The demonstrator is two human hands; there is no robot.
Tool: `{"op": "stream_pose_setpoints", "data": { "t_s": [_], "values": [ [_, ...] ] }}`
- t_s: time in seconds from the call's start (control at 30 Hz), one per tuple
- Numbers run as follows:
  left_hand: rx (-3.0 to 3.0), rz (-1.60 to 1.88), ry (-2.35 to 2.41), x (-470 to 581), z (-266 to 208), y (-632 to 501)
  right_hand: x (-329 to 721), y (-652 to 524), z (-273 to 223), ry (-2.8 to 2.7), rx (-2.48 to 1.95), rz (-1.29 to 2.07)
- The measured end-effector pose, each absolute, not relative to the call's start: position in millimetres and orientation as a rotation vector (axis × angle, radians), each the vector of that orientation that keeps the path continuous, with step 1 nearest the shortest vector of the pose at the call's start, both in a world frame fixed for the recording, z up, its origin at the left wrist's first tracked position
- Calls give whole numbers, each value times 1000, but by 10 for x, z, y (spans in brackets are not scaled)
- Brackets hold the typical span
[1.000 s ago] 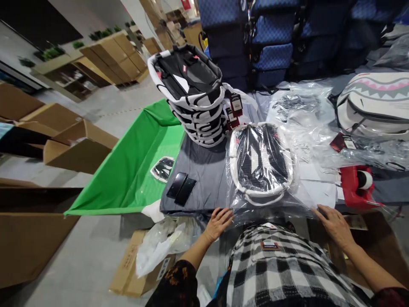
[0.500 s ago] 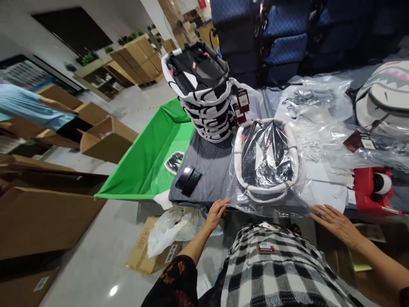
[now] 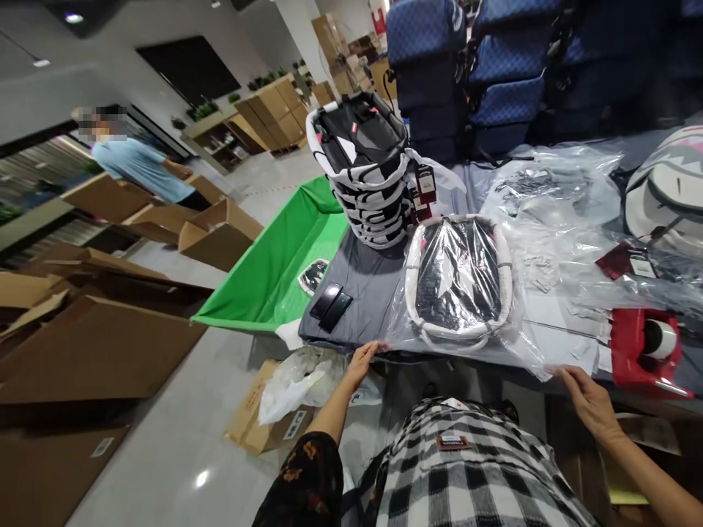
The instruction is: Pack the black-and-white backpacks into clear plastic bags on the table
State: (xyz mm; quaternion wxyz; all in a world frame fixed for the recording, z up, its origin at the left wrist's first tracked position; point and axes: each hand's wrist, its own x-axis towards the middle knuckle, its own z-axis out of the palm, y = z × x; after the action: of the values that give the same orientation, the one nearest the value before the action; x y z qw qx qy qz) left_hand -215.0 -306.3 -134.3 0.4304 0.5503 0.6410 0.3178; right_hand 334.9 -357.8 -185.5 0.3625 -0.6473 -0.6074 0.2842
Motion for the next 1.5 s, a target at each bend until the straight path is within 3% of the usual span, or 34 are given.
{"op": "stream_pose_setpoints", "data": {
  "t_s": [0.17, 0.53, 0.7, 0.8, 1.13, 1.5],
  "values": [
    [1328, 843, 1609, -2084, -1263, -3032, 3024, -3380, -1743, -1094, -1876, 709],
    [1502, 989, 1970, -1641, -1557, -2590, 2876, -2989, -1792, -1078, -2204, 454],
    [2330, 756, 1422, -1001, -1384, -2508, 2885, -3047, -1747, -1107, -2280, 357],
    [2466, 555, 1209, -782, -1311, -2409, 2874, -3092, -1706, -1102, -2330, 318],
    [1923, 390, 1186, -858, -1295, -2157, 2904, -3151, -1624, -1051, -2432, 436],
    [1557, 243, 1370, -768, -1344, -1937, 3010, -3103, -1671, -1072, -2124, 821]
  ]
}}
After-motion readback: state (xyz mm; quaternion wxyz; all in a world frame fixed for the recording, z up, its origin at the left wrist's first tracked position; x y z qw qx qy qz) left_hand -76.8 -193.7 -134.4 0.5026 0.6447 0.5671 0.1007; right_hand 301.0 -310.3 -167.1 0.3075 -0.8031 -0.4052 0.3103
